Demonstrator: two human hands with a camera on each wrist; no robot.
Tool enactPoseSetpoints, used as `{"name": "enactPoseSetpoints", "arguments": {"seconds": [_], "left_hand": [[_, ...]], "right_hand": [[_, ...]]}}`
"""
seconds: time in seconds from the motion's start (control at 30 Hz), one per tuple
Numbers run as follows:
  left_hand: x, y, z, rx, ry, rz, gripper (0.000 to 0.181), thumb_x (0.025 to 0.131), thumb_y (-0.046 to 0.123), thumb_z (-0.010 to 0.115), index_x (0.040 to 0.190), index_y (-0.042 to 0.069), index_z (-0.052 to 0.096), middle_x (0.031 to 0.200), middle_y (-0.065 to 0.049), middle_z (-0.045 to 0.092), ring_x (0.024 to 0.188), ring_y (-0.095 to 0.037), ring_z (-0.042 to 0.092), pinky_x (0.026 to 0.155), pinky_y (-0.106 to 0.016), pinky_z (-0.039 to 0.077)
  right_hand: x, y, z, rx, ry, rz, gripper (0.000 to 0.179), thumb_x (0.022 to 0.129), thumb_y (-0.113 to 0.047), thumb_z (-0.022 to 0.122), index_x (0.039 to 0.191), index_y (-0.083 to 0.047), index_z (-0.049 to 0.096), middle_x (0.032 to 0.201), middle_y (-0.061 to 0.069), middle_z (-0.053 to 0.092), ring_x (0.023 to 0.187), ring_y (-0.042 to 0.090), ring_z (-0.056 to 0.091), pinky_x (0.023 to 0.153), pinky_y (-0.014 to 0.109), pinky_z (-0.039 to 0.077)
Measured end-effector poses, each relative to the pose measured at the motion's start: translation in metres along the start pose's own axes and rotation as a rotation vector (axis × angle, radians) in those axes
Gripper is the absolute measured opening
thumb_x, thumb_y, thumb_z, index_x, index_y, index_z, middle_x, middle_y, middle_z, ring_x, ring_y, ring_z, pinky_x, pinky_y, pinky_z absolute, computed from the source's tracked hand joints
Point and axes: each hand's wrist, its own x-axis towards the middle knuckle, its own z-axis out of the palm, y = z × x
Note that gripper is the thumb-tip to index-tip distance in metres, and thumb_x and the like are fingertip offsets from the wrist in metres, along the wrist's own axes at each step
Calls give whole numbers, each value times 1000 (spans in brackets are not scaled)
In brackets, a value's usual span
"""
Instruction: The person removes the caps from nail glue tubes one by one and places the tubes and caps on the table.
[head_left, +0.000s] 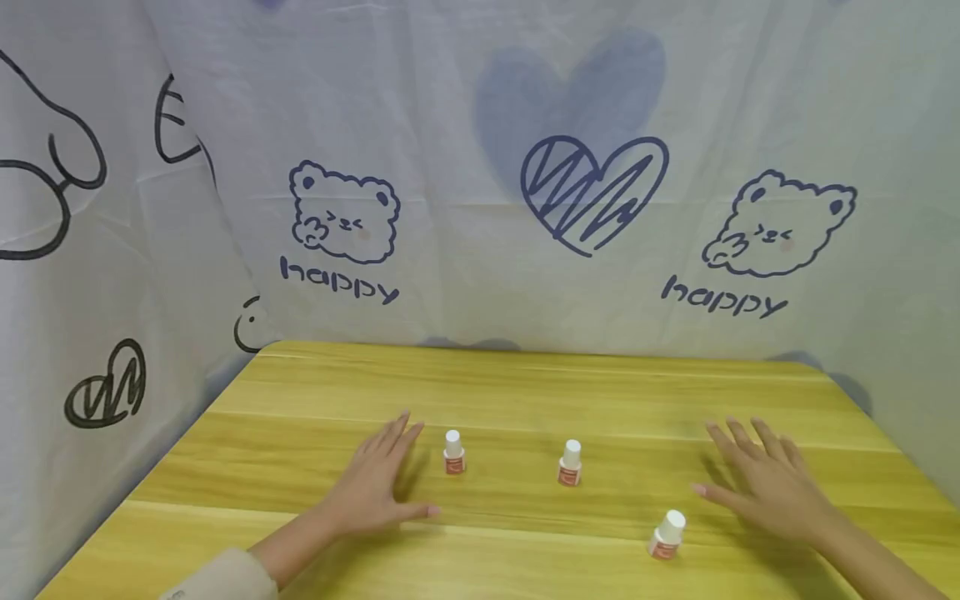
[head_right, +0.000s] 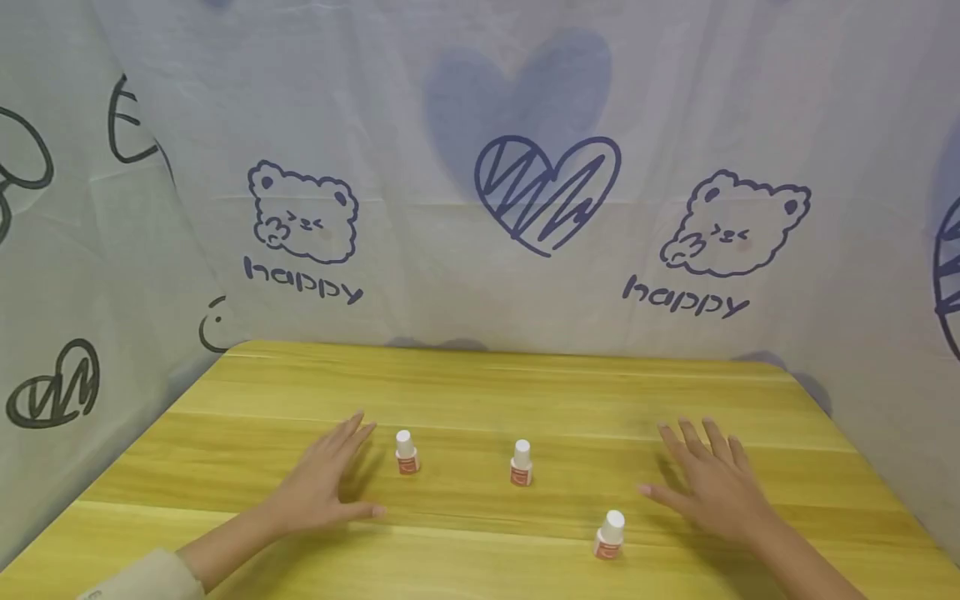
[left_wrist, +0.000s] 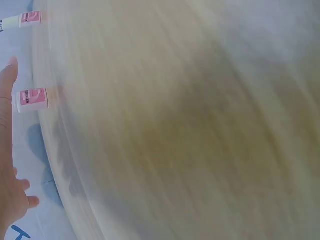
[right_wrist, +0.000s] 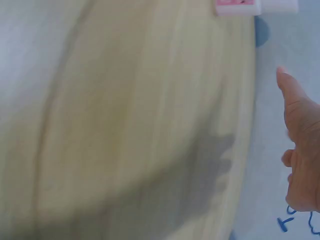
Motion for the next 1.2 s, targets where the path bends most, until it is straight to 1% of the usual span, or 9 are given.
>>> {"name": "enactPoseSetpoints", "arguments": {"seconds": [0.1,0.2,0.3,0.4,0.5,0.63,0.83,0.97,1.2], "left_hand": [[3,1,-2,-75,14,19,100,70,58,71,143,2,30,148,-22,30,132,-44,33,106,-62,26],[6,3,-2,-137,24,24,97,70,53,74,141,2,32,144,-21,38,130,-42,38,104,-61,30],[8,5,-2,-213,15,-9,95,71,48,76,141,2,33,142,-20,41,128,-40,40,104,-58,33],[10,6,-2,-287,6,-59,93,70,44,77,141,2,33,142,-21,41,128,-41,40,104,-56,34],[12,7,0,-358,18,-94,91,69,41,79,140,2,36,140,-20,43,127,-39,42,104,-55,35],[15,8,3,-426,43,-87,87,69,35,81,136,-1,39,136,-19,49,122,-37,47,101,-53,39],[21,14,6,-476,59,-69,79,70,28,81,131,-5,44,127,-21,56,114,-36,54,93,-49,47],[24,18,8,-509,67,-101,71,70,26,81,126,-3,50,123,-20,59,111,-35,56,91,-45,49],[27,18,17,-547,110,-113,60,70,22,80,119,-5,56,115,-20,63,101,-33,61,85,-40,53]], "right_hand": [[6,-7,-6,5,1,-16,79,78,-53,65,135,-2,45,138,33,38,127,56,26,97,73,19],[12,-14,-12,10,-11,-32,75,77,-53,67,130,-2,51,136,32,42,124,56,30,94,72,24],[18,-22,-18,28,-10,-64,72,77,-51,68,127,-1,54,132,32,46,120,57,36,92,72,29],[24,-30,-23,82,3,-110,70,76,-46,71,125,1,55,128,33,49,115,57,41,87,71,35],[31,-39,-28,161,10,-152,67,76,-40,74,123,4,56,125,32,53,112,57,44,85,70,38],[40,-53,-34,250,-4,-186,64,77,-36,73,122,6,55,123,28,56,112,54,47,88,65,40],[53,-73,-39,319,-24,-191,62,78,-36,72,122,5,55,122,26,58,111,46,53,92,58,44],[60,-87,-39,353,-19,-207,60,77,-33,74,121,4,56,121,25,59,111,43,54,93,55,45],[72,-108,-32,392,-3,-237,55,77,-27,75,118,5,58,118,23,61,109,41,57,93,52,46]]}}
